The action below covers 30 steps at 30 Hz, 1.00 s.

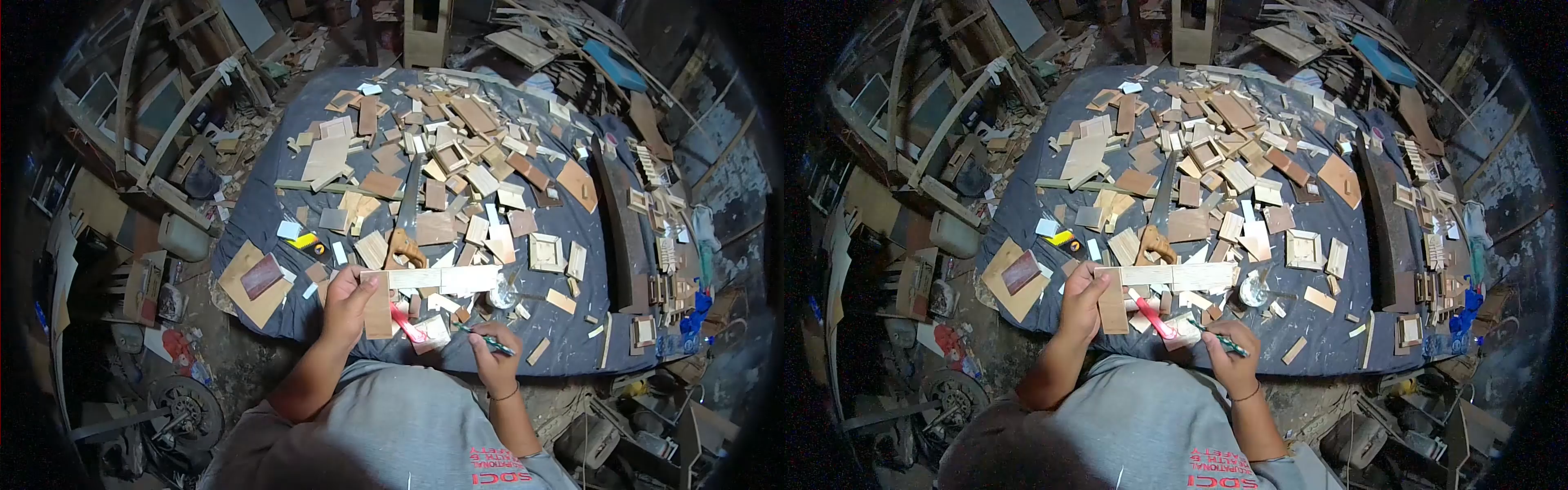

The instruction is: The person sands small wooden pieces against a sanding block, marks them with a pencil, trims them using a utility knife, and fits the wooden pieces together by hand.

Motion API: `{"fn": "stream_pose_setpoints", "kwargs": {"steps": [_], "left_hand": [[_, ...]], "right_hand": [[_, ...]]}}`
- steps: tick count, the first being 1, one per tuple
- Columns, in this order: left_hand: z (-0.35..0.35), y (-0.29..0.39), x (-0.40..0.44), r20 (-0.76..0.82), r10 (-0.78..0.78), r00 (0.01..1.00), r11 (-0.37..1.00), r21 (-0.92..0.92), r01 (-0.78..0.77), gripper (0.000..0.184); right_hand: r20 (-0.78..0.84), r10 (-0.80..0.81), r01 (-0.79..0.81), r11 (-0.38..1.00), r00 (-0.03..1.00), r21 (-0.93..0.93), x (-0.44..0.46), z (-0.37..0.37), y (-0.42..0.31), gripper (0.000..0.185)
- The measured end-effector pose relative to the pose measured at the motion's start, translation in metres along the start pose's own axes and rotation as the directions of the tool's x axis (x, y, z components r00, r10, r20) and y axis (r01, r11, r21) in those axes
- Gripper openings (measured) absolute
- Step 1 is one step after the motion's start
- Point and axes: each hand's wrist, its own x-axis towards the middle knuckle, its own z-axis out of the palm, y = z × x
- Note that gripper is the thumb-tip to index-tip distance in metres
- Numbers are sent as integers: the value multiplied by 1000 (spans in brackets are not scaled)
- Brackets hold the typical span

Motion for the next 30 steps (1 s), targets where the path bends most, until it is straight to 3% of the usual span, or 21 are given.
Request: {"fn": "stream_pose_setpoints", "kwargs": {"steps": [2,3,5,8,14,24,27,30], "left_hand": [[5,-4,-3,9,2,1000,1000,1,-2,8],[10,-5,-5,33,8,999,1000,15,-9,9],[19,-7,-8,65,10,998,1000,27,-12,10],[34,-9,-14,86,45,995,996,77,-51,11],[45,-15,-17,154,8,988,999,30,-13,15],[51,-20,-17,121,29,992,997,61,-37,14],[50,-18,-12,69,25,997,999,43,-28,13],[44,-17,-8,59,18,998,999,43,-21,14]], "right_hand": [[-72,-350,351,936,934,4,10,-2,-24,11],[-78,-347,349,937,934,3,15,-3,-35,11],[32,-492,493,869,870,-46,25,-3,-52,14],[41,-534,536,841,844,-80,35,8,-52,16],[52,-554,557,827,831,-80,40,16,-45,17],[85,-570,577,809,817,-116,34,8,-40,18],[138,-537,548,834,833,-64,26,-3,-32,13],[162,-330,341,939,930,-44,15,-11,2,11]]}}
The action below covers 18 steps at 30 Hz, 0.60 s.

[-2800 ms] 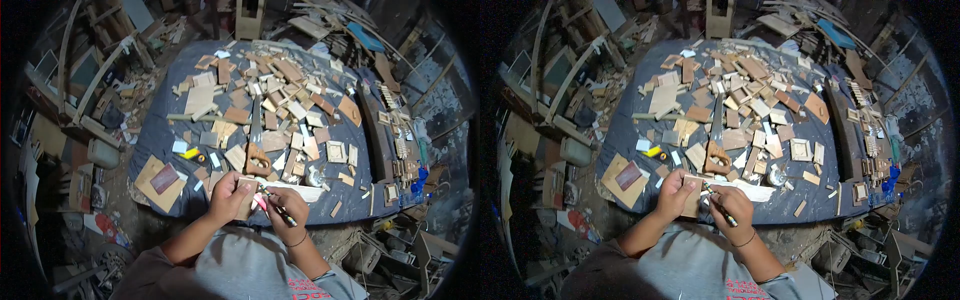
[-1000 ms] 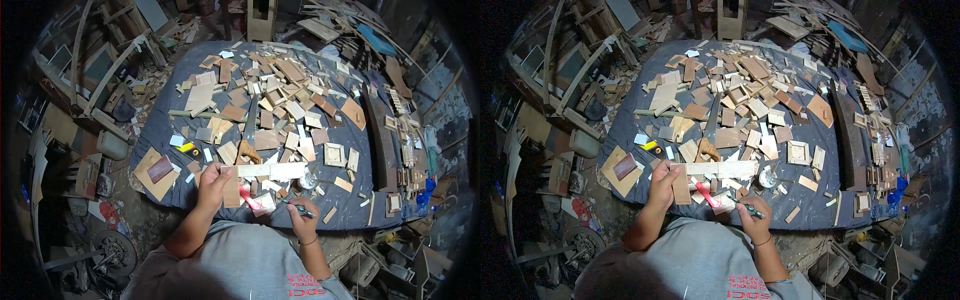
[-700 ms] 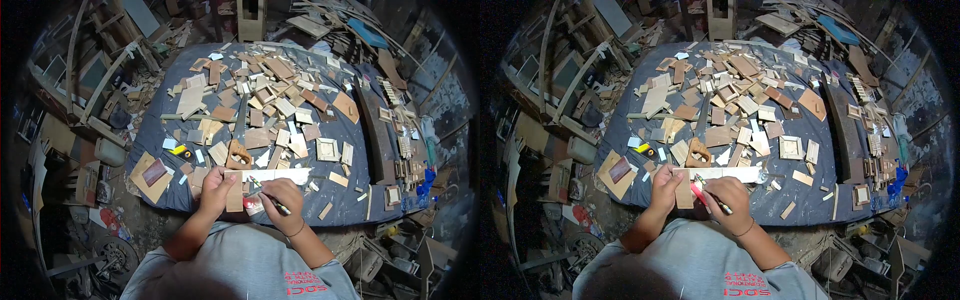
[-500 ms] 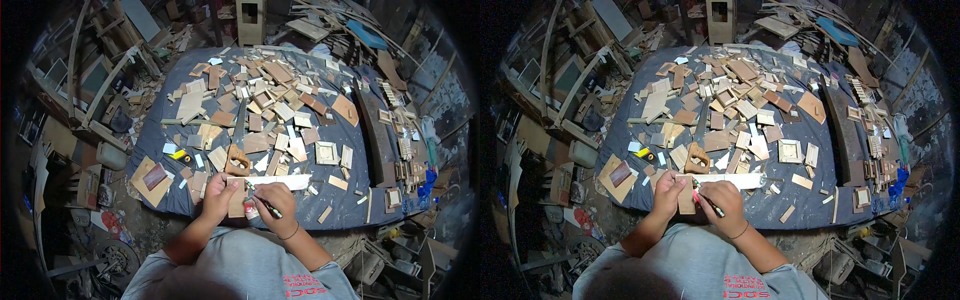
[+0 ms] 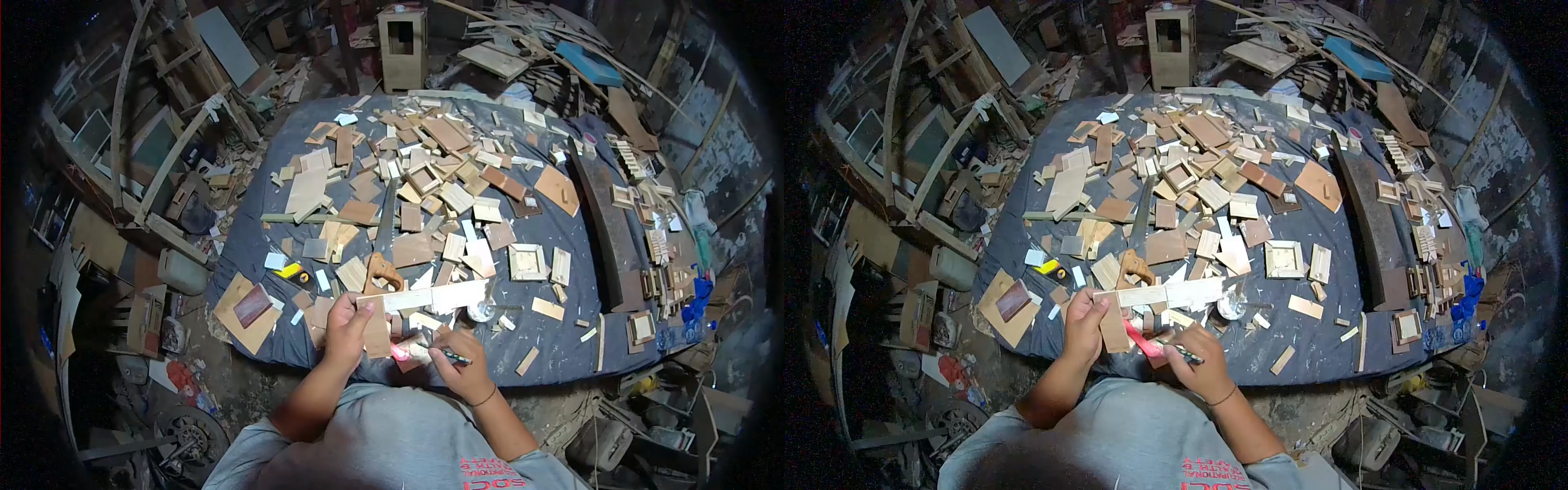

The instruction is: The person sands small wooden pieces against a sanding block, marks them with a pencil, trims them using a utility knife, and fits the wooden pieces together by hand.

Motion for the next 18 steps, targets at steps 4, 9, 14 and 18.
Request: {"fn": "stream_pose_setpoints", "kwargs": {"steps": [4,9,14,18], "left_hand": [[-2,2,4,-61,-62,996,998,-20,61,15],[-6,0,10,-47,-73,996,997,-38,71,13],[-13,3,14,-53,-83,995,996,-25,82,11],[-23,7,16,-78,-67,995,998,-12,67,12]], "right_hand": [[66,315,-301,940,947,-160,-47,6,60,16],[40,704,-674,693,709,-255,-83,8,118,26],[-177,776,-759,494,605,-424,-87,-6,134,54],[-76,823,-708,432,563,-559,-73,-23,104,59]]}}
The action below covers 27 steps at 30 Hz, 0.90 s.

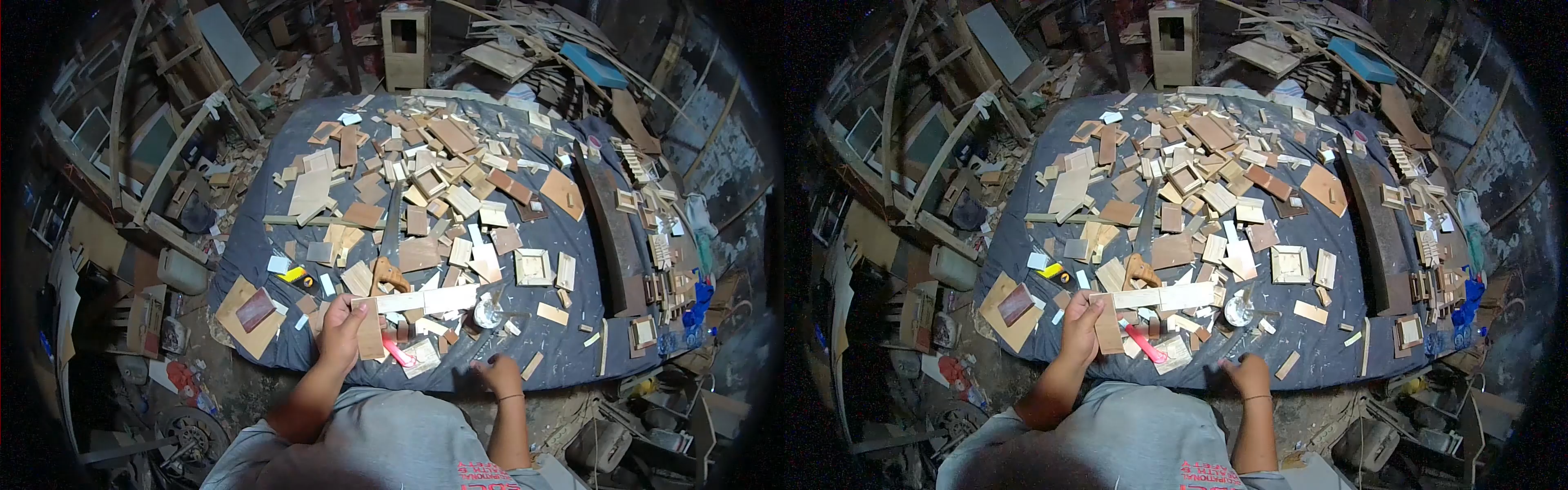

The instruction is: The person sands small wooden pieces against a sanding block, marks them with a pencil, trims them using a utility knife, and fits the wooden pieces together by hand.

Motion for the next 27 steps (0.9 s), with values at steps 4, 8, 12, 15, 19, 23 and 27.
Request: {"fn": "stream_pose_setpoints", "kwargs": {"steps": [4,8,12,15,19,23,27], "left_hand": [[-15,1,2,-4,-9,1000,1000,-27,9,11],[-38,4,4,-19,-13,1000,1000,-16,13,10],[-67,18,7,-7,-23,1000,998,-66,22,9],[-92,35,10,-30,-11,999,992,-128,7,9],[-124,55,13,-26,-5,1000,995,-97,2,11],[-152,63,18,-31,2,1000,1000,-18,-2,9],[-175,73,24,57,-92,994,995,35,90,8]], "right_hand": [[-36,-159,162,982,987,93,-21,-19,-41,51],[-237,-366,423,865,900,271,-38,-38,-116,37],[-457,-617,710,702,641,48,-38,-36,-178,39],[-490,-677,738,668,549,-96,-44,-33,-220,36],[-551,-661,711,684,509,-165,-50,-17,-261,31],[-326,-783,756,610,530,-238,-56,-11,-306,47],[-170,-806,738,589,567,-330,-48,19,-323,52]]}}
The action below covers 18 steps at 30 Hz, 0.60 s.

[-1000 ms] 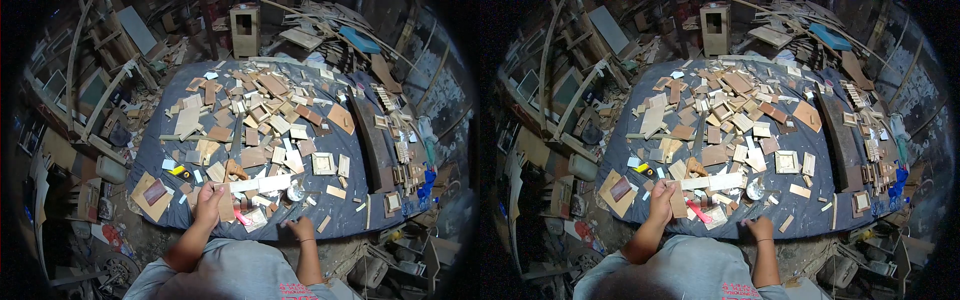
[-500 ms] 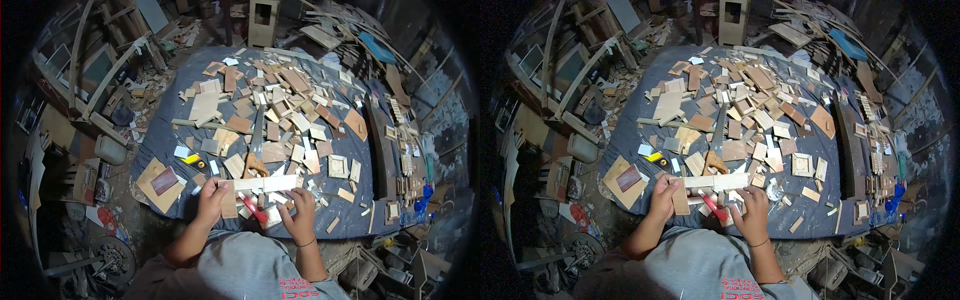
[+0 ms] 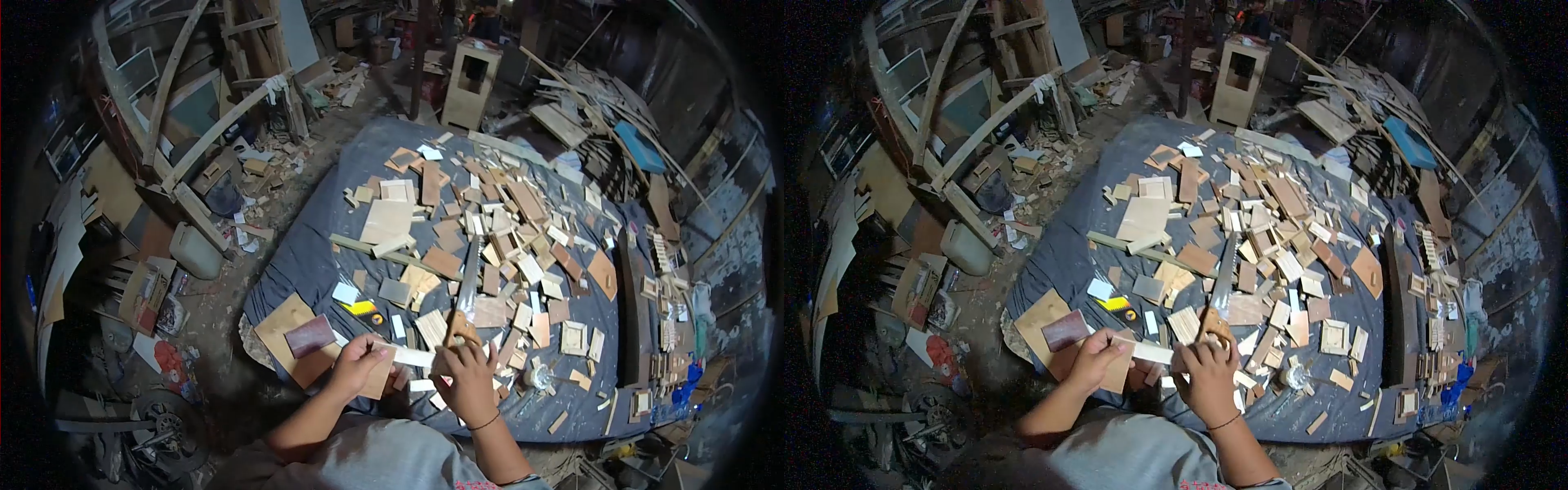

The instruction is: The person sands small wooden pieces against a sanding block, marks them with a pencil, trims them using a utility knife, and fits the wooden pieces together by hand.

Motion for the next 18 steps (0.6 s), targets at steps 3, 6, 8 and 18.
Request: {"fn": "stream_pose_setpoints", "kwargs": {"steps": [3,6,8,18], "left_hand": [[-18,7,3,-20,-25,999,1000,-16,25,10],[-43,4,7,-20,-113,993,994,-15,113,16],[-63,-4,10,-1,-78,997,992,95,77,16],[-104,4,14,-45,-94,995,986,135,100,15]], "right_hand": [[86,-42,36,997,995,73,8,17,-4,48],[164,-26,-3,985,986,174,14,30,-18,47],[218,23,-62,983,976,175,19,35,-30,48],[188,-24,-2,990,982,139,40,68,-63,48]]}}
